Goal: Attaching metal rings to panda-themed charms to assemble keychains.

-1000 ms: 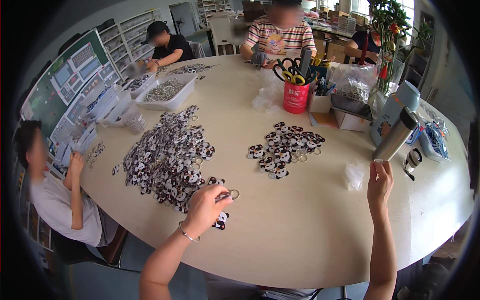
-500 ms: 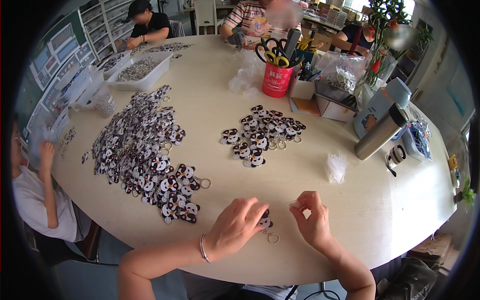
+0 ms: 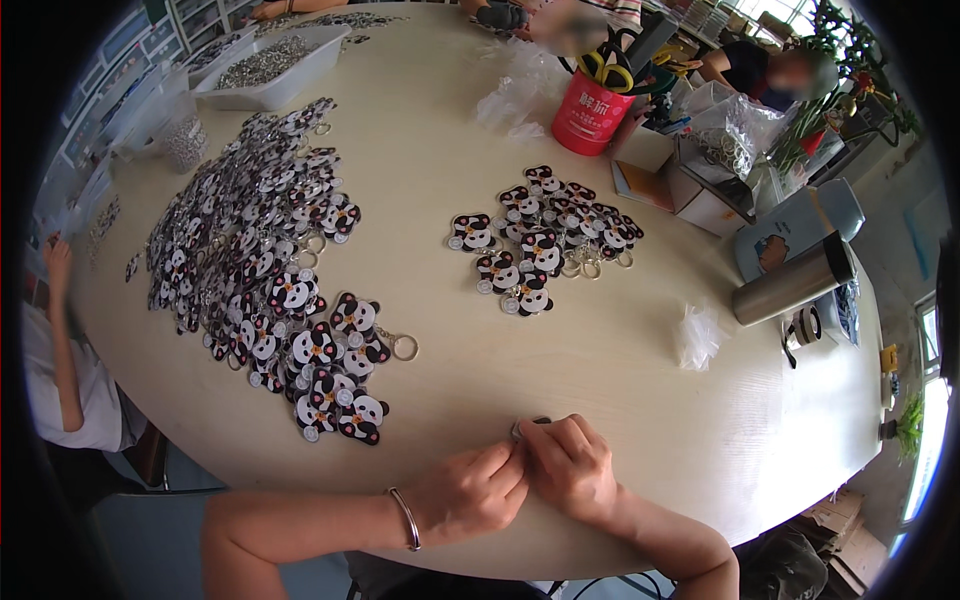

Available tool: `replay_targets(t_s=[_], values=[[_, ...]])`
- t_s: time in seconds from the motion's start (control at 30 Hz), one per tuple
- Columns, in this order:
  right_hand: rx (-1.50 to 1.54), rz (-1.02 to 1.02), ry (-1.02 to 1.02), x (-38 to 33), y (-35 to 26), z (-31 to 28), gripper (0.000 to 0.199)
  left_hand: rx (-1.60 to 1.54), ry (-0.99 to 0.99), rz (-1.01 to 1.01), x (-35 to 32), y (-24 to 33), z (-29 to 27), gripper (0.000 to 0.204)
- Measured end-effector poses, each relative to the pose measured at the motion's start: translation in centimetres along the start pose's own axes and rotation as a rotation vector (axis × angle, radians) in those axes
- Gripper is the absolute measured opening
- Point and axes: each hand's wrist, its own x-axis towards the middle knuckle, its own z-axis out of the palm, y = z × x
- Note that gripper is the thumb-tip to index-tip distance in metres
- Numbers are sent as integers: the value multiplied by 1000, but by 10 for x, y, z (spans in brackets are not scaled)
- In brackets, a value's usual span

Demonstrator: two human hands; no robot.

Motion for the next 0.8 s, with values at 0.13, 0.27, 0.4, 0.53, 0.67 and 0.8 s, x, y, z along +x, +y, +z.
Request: replay_targets(t_s=[0.13,0.27,0.4,0.53,0.67,0.8], values=[[-31,-69,23,-3,1,0,37,3,25,-1,0,0,0,17],[48,-26,13,-3,3,-2,36,7,21,18,1,-1,-2,19],[27,32,38,2,2,0,34,10,66,3,0,0,3,21],[33,-45,-1,2,2,-2,38,-15,27,-3,2,1,-3,22],[187,32,-38,3,4,-8,35,2,17,8,1,0,0,23],[157,268,47,1,2,-6,36,30,50,25,0,0,2,23]])
